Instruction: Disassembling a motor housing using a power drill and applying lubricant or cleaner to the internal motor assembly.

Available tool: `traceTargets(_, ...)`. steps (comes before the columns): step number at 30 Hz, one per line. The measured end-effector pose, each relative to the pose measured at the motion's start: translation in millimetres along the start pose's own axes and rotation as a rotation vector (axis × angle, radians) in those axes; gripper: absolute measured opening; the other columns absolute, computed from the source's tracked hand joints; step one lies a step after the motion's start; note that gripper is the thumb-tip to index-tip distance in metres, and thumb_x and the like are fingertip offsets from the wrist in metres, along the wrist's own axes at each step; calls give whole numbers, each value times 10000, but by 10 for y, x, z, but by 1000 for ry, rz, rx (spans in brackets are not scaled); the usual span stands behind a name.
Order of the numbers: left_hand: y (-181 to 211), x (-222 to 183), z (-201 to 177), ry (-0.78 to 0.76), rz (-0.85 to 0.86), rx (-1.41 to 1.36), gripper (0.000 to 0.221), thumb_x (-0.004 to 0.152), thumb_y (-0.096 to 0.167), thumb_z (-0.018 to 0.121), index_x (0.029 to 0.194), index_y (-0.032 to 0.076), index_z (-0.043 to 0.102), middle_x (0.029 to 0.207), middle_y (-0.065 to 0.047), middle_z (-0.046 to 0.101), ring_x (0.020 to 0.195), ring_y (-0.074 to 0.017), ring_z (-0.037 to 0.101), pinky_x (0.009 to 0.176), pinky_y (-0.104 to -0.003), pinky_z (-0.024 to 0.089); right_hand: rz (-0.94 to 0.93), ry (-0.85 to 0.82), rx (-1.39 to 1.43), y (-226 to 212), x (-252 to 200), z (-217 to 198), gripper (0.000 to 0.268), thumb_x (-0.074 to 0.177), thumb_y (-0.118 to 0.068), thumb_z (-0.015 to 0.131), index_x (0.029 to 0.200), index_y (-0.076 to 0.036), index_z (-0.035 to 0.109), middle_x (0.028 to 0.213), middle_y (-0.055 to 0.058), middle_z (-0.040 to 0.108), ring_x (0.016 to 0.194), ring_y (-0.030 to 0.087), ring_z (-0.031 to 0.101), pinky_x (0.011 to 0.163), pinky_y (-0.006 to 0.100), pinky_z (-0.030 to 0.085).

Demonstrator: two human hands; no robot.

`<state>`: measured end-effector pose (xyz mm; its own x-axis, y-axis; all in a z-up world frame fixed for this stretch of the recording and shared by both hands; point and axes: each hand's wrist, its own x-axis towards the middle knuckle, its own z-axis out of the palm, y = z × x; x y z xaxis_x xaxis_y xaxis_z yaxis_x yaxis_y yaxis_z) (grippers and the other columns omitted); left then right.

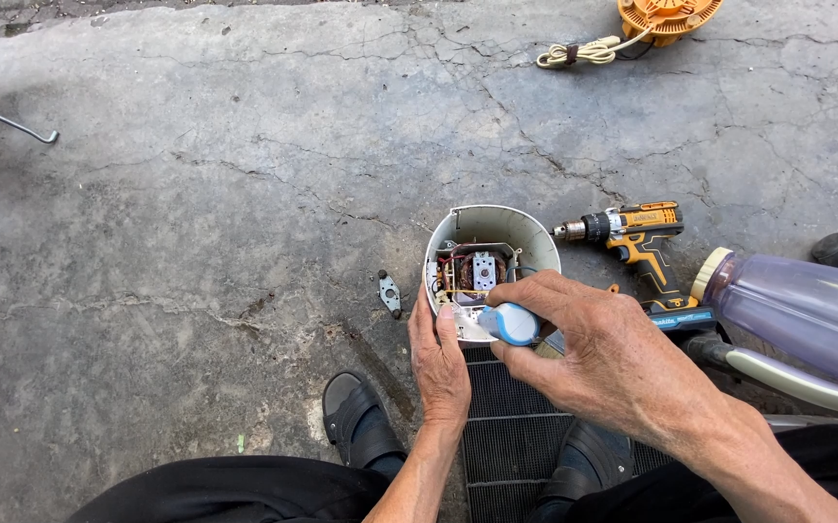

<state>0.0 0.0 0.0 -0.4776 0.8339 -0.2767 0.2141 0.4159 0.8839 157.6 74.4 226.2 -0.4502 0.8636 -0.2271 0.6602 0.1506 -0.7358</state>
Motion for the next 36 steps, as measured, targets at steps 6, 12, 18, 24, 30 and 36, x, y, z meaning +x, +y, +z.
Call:
traceTargets(6,32,1,-10,3,-9,-8,644,1115,434,372,1702,168,377,1624,-123,509,1439,-254,587,1191,-400,513,18,-2,0,-5,10,-16,462,773,-229,842,1234,-201,851,1187,-53,914,793,154,854,647,338,673)
traceTargets(12,24,33,-6,-9,-21,-6,673,1106,470,358,1710,175,357,1621,-126,494,1434,-248,587,1181,-396,531,-4,19,8,21,9,-5,457,766,-216,847,1222,-199,852,1170,-51,915,763,159,839,635,340,659)
traceTargets(18,-6,42,8,-13,-48,0,685,1102,495,352,1716,191,345,1630,-110,486,1438,-239,588,1183,-391,537,37,24,-32,24,18,-32,458,783,-229,836,1240,-212,837,1143,-47,915,730,159,830,599,345,655)
traceTargets(24,-23,22,8,-9,-26,12,686,1104,495,347,1717,186,344,1613,-119,499,1417,-238,597,1167,-384,542,30,41,-32,31,14,-32,438,789,-220,817,1225,-194,835,1119,-69,907,699,144,804,587,331,631)
traceTargets(30,-38,24,16,9,-8,22,646,1114,423,370,1705,164,365,1609,-124,519,1416,-251,609,1166,-382,541,41,22,34,-5,15,-47,460,775,-238,851,1235,-209,854,1106,-52,939,787,127,841,655,326,669)
traceTargets(36,7,-1,7,8,-19,-18,633,1122,389,323,1700,137,375,1586,-114,556,1383,-236,636,1143,-365,552,-24,65,44,12,12,-28,477,791,-253,856,1264,-192,832,1171,-37,928,866,145,875,710,330,686)
